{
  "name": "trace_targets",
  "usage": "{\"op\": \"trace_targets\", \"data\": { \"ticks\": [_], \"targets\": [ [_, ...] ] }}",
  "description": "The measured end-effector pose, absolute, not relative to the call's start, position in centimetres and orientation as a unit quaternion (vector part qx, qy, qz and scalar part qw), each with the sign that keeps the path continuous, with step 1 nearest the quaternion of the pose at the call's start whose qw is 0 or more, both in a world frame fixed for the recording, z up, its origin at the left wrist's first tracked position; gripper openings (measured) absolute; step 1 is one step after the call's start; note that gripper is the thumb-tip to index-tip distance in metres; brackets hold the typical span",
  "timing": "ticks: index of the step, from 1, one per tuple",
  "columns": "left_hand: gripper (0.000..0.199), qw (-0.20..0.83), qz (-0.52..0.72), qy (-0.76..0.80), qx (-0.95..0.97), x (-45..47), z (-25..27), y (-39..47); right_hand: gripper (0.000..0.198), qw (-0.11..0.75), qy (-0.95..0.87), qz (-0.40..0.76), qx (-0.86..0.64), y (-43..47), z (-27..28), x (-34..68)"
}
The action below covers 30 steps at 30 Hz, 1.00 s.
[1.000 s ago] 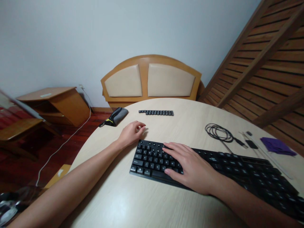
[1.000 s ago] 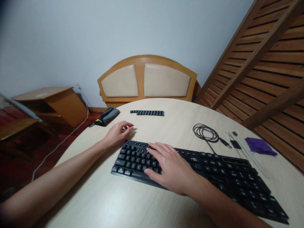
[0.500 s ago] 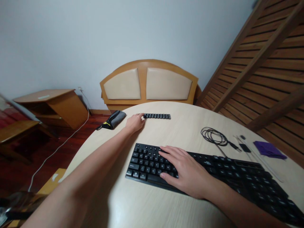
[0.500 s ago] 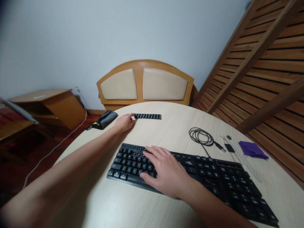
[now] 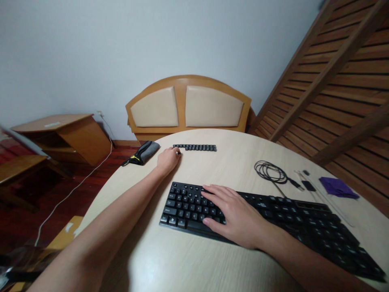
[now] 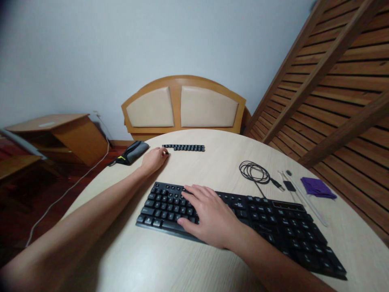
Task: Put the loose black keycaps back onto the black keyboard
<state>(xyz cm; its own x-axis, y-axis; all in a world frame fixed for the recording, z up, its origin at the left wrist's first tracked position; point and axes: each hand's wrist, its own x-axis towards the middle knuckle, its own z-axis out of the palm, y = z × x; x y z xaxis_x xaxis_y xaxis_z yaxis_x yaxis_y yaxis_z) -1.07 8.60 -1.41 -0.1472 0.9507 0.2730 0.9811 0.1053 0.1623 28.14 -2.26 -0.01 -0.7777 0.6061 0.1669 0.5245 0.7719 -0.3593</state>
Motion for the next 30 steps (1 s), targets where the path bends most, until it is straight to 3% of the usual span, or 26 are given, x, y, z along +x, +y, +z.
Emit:
{"op": "trace_targets", "data": {
  "ticks": [14, 20, 30],
  "targets": [
    [0.018, -0.118, -0.308, -0.590, -0.737, 2.0, 0.7, -3.3, 0.065, 0.127, -0.933, 0.138, -0.307, -2.2, -0.1, 28.3],
    [0.013, -0.185, -0.281, -0.486, -0.807, 1.5, 1.6, -3.5, 0.064, 0.126, -0.933, 0.144, -0.306, -2.2, 0.0, 28.3],
    [0.017, -0.210, -0.235, -0.484, -0.816, 1.4, 1.7, -3.8, 0.061, 0.144, -0.931, 0.150, -0.302, -2.2, -0.1, 28.3]
  ]
}}
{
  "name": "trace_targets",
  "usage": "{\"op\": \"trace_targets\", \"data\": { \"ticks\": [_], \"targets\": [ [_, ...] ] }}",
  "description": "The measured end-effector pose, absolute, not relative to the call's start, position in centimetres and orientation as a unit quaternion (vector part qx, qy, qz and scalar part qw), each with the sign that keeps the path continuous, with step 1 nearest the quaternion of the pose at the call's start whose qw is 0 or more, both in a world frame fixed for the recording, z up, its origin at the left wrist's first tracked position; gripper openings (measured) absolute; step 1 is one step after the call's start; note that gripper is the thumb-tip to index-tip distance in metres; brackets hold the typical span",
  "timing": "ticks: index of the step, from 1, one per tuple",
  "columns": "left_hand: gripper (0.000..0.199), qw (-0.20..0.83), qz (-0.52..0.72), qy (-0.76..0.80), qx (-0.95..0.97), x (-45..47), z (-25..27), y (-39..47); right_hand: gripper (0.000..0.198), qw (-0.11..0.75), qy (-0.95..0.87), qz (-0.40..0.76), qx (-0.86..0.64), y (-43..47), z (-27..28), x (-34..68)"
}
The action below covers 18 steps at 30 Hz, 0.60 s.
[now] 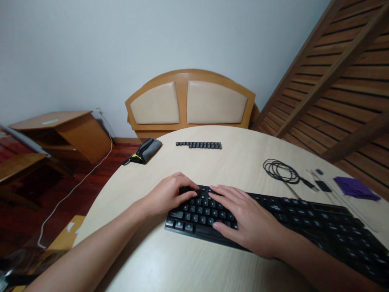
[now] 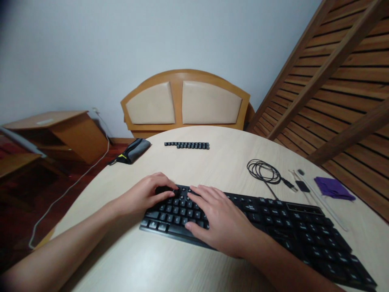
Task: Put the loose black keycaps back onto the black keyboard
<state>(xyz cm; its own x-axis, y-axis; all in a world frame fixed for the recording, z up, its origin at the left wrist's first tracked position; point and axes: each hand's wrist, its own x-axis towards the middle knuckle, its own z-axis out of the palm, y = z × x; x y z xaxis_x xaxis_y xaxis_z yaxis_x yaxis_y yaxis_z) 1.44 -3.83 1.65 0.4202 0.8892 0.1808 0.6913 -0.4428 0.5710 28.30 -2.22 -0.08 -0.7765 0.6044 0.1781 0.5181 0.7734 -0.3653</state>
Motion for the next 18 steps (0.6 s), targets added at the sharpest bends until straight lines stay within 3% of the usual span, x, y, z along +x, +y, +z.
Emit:
{"op": "trace_targets", "data": {
  "ticks": [18],
  "targets": [
    [0.019, 0.169, 0.190, 0.468, 0.846, 1.69, 2.13, -4.10, 0.062, 0.139, -0.934, 0.139, -0.299, -2.22, -0.18, 28.32]
  ]
}}
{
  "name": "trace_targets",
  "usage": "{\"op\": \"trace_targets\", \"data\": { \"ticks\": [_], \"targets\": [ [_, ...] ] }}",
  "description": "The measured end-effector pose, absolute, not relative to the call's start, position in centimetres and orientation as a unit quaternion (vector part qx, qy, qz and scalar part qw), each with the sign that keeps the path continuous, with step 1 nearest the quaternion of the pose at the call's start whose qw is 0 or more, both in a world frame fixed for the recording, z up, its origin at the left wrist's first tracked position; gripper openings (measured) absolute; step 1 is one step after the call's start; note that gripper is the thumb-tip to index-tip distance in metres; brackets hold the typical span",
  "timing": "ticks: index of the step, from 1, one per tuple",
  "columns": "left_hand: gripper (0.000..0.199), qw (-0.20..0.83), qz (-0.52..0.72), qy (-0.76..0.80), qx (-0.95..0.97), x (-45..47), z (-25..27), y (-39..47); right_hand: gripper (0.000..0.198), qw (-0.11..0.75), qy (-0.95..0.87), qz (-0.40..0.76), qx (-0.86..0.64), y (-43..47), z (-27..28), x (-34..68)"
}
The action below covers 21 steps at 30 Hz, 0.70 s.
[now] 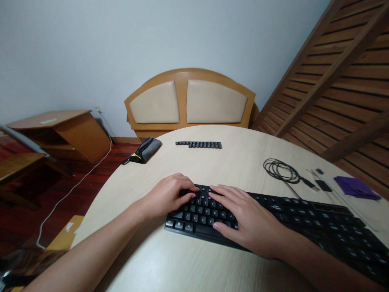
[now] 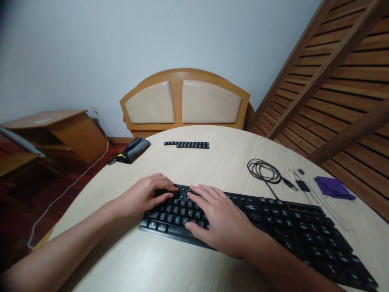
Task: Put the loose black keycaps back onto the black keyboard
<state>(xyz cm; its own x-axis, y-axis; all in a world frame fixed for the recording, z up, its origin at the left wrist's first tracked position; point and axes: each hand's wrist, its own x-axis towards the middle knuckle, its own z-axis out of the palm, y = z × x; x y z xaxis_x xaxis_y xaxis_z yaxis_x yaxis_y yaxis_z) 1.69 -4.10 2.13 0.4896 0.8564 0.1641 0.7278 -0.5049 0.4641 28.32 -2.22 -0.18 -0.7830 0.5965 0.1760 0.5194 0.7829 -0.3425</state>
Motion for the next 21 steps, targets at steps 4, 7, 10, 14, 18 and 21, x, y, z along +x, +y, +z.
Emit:
{"op": "trace_targets", "data": {
  "ticks": [4, 7, 10, 14, 18, 21],
  "targets": [
    [0.022, 0.188, 0.199, 0.481, 0.833, 1.53, 1.96, -4.04, 0.062, 0.137, -0.933, 0.138, -0.302, -2.09, -0.15, 28.22],
    [0.023, 0.224, 0.226, 0.473, 0.822, 1.37, 1.78, -3.87, 0.061, 0.140, -0.932, 0.144, -0.302, -2.11, -0.14, 28.19],
    [0.019, 0.256, 0.245, 0.477, 0.805, 1.24, 1.62, -3.70, 0.062, 0.135, -0.932, 0.146, -0.304, -2.18, -0.13, 28.21],
    [0.018, 0.275, 0.255, 0.482, 0.792, 1.18, 1.50, -3.60, 0.063, 0.125, -0.932, 0.146, -0.308, -2.20, -0.05, 28.21],
    [0.019, 0.249, 0.243, 0.482, 0.804, 1.17, 1.45, -3.67, 0.063, 0.124, -0.933, 0.145, -0.306, -2.17, 0.02, 28.14],
    [0.021, 0.218, 0.224, 0.477, 0.821, 1.21, 1.61, -3.82, 0.062, 0.130, -0.932, 0.148, -0.304, -2.13, -0.05, 28.11]
  ]
}}
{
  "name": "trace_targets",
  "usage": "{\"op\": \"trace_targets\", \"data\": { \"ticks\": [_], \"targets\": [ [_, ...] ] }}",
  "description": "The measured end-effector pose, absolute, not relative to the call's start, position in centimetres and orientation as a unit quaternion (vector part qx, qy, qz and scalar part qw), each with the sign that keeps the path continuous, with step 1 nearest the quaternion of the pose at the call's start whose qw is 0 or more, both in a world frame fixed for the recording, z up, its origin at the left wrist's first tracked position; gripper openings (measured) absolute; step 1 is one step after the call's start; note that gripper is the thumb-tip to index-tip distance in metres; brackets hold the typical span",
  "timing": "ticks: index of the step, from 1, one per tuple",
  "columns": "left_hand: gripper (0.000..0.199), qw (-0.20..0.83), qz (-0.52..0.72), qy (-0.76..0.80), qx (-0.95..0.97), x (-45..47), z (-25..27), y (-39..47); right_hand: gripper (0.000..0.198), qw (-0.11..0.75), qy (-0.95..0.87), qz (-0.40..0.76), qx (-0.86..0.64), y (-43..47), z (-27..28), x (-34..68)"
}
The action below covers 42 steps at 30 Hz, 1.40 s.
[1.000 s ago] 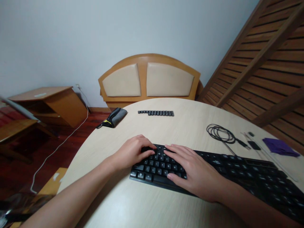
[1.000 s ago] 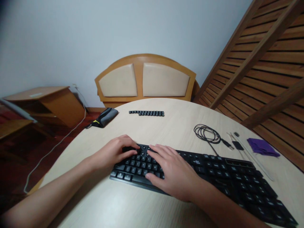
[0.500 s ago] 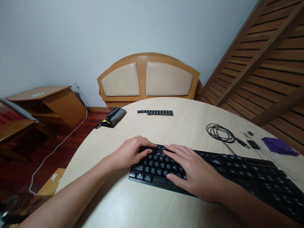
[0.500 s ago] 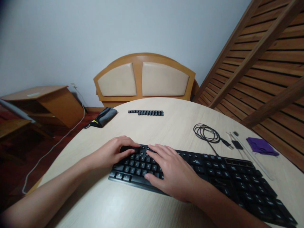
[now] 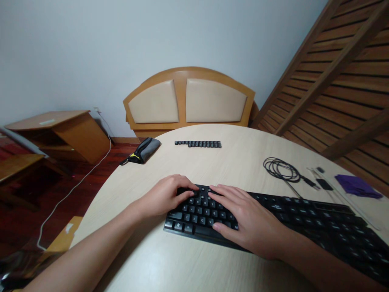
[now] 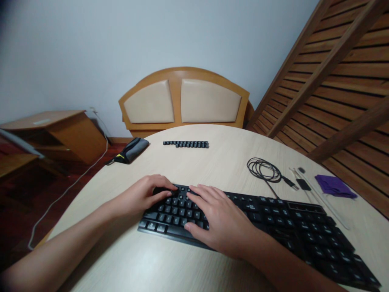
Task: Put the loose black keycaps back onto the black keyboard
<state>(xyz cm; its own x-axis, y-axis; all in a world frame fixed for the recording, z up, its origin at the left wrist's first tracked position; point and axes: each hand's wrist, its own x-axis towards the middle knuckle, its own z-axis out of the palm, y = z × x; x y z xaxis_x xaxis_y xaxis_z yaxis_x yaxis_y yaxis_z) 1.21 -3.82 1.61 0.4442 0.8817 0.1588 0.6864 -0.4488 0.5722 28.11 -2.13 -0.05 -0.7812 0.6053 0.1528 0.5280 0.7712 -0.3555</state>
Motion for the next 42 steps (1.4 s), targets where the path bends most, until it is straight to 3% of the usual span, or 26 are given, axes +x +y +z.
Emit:
{"op": "trace_targets", "data": {
  "ticks": [42],
  "targets": [
    [0.028, 0.149, 0.164, 0.452, 0.864, 1.92, 2.03, -4.59, 0.064, 0.117, -0.936, 0.132, -0.304, -2.12, -0.28, 28.16]
  ]
}}
